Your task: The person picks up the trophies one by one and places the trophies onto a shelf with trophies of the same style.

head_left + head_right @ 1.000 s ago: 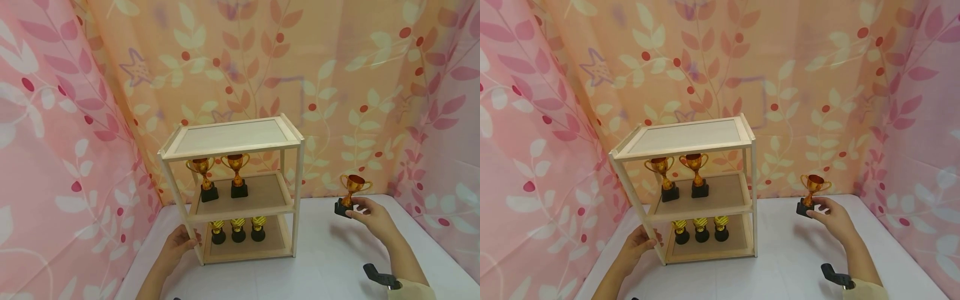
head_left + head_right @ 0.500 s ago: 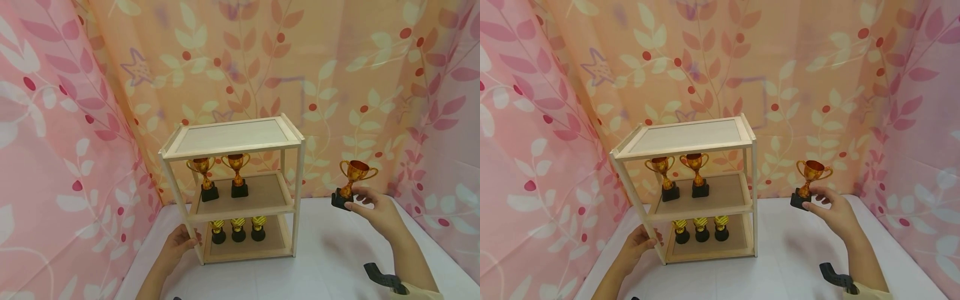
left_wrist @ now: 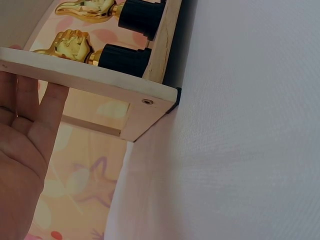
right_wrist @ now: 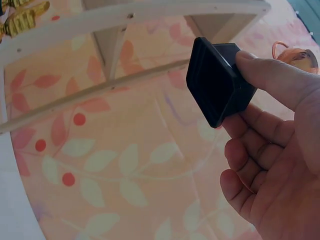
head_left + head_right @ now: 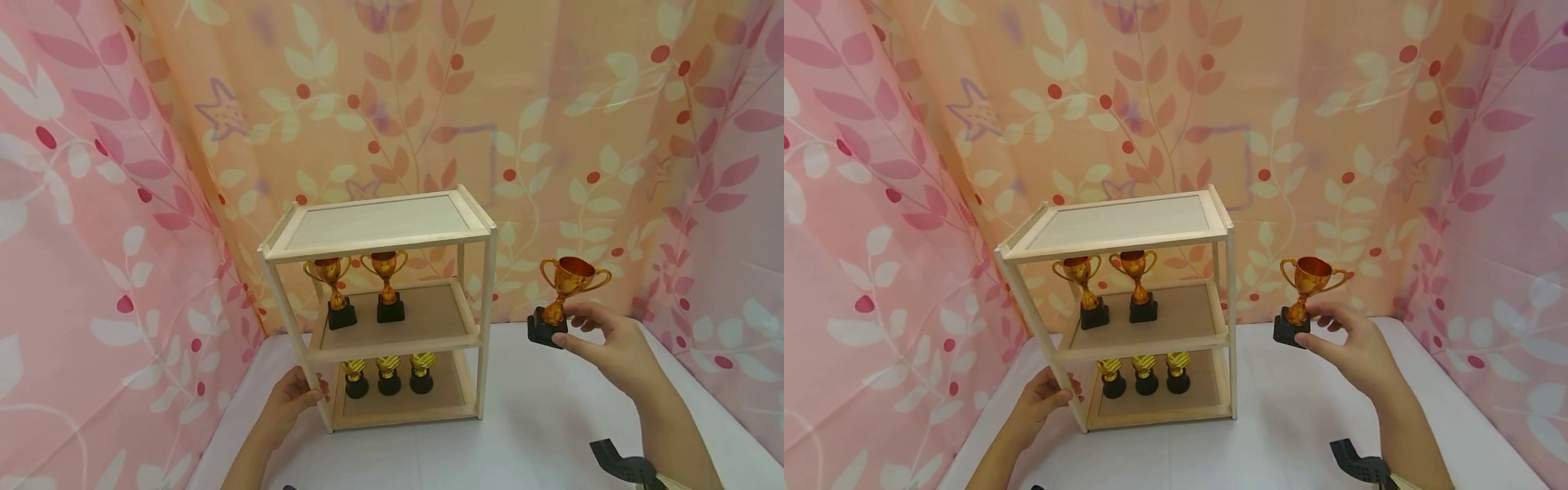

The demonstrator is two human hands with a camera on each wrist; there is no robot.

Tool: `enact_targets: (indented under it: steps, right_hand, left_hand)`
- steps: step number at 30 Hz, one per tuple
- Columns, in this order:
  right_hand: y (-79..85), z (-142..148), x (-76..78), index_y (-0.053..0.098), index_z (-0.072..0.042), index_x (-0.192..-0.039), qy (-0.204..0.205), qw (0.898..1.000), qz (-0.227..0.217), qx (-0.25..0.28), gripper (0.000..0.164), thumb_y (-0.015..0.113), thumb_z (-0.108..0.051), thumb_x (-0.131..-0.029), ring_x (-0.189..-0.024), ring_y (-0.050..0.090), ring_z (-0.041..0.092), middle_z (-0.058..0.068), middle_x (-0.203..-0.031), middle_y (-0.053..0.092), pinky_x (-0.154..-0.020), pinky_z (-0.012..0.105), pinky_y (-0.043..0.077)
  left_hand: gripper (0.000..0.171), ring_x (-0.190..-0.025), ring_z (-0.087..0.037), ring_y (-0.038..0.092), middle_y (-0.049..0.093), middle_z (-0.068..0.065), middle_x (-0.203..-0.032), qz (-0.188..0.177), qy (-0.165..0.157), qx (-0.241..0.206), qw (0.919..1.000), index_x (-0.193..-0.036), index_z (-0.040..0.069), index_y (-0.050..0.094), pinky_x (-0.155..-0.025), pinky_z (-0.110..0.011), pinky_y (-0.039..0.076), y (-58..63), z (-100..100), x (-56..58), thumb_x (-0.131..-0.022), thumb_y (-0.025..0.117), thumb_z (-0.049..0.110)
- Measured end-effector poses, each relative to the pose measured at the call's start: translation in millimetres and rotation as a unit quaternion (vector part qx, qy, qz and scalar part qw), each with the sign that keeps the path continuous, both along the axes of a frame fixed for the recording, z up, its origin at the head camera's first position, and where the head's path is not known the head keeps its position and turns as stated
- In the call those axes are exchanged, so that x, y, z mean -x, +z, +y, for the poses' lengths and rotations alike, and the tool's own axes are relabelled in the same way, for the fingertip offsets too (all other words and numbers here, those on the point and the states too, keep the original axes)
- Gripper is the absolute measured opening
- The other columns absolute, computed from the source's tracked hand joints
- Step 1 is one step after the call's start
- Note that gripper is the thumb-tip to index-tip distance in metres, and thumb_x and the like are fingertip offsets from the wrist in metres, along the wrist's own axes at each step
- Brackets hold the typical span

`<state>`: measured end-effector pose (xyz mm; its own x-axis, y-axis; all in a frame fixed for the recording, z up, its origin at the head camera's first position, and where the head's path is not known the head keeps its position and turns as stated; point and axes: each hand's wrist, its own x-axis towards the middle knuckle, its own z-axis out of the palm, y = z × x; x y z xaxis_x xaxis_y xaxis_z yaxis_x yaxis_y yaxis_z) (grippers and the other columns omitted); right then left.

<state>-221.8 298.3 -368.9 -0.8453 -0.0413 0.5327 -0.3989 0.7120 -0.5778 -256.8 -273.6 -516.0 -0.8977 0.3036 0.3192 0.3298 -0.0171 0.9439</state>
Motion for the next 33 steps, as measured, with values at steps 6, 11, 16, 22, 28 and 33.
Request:
enact_targets:
  steps: [6,11,16,22,28,33]
  right_hand:
    - [6.1,-13.4,-10.4,0.066,-0.021,-0.12,0.028,0.999,0.035,0.002,0.043,0.087,-0.018,-0.083,-0.093,0.052,0.001,-0.01,-0.1,0.062,-0.075,0.017,0.045]
    - [9.4,-23.4,-18.8,0.065,-0.02,-0.119,0.041,0.998,0.037,0.009,0.043,0.087,-0.016,-0.082,-0.094,0.051,0.003,-0.01,-0.101,0.059,-0.077,0.016,0.042]
    - [11.6,-33.4,-24.6,0.066,-0.019,-0.12,0.046,0.998,0.035,0.007,0.044,0.088,-0.016,-0.081,-0.094,0.05,0.004,-0.008,-0.1,0.061,-0.077,0.018,0.042]
    - [14.0,-49.1,-31.2,0.067,-0.02,-0.118,0.061,0.997,0.039,0.006,0.045,0.089,-0.016,-0.079,-0.091,0.051,0.004,-0.007,-0.097,0.062,-0.073,0.02,0.044]
    - [13.3,-65.3,-34.9,0.066,-0.024,-0.119,0.076,0.997,0.031,0.008,0.045,0.089,-0.018,-0.08,-0.089,0.052,0.007,-0.009,-0.098,0.063,-0.072,0.024,0.046]
    - [13.5,-81.2,-35.1,0.067,-0.025,-0.118,0.109,0.993,0.045,0.029,0.046,0.089,-0.015,-0.079,-0.088,0.053,0.007,-0.011,-0.105,0.064,-0.074,0.019,0.044]
  left_hand:
    - [0.022,-0.099,-0.021,0.072,0.071,-0.007,-0.107,0.005,-0.007,-0.002,1.0,-0.118,-0.011,0.047,-0.088,-0.037,0.06,-0.7,-0.9,0.7,-0.1,0.058,-0.004]
    - [0.022,-0.1,-0.024,0.072,0.069,-0.02,-0.109,0.005,-0.005,0.001,1.0,-0.118,-0.011,0.048,-0.089,-0.037,0.06,-0.5,-1.3,1.1,-0.1,0.058,-0.003]
    - [0.023,-0.103,-0.031,0.071,0.069,-0.019,-0.11,-0.005,0.001,0.005,1.0,-0.119,-0.01,0.048,-0.09,-0.037,0.06,0.0,-1.2,0.8,-0.1,0.059,-0.002]
    - [0.023,-0.101,-0.024,0.072,0.071,-0.006,-0.108,-0.003,0.003,0.008,1.0,-0.12,-0.01,0.048,-0.089,-0.037,0.06,0.0,-2.0,0.1,-0.101,0.058,-0.002]
    - [0.024,-0.1,-0.022,0.072,0.071,-0.011,-0.108,-0.007,0.01,0.008,0.9999,-0.12,-0.009,0.048,-0.089,-0.037,0.06,1.0,-0.6,0.0,-0.1,0.06,0.0]
    - [0.026,-0.1,-0.023,0.072,0.07,-0.015,-0.109,-0.01,0.013,0.008,0.9998,-0.121,-0.009,0.048,-0.089,-0.038,0.06,0.4,-0.8,0.5,-0.1,0.06,0.0]
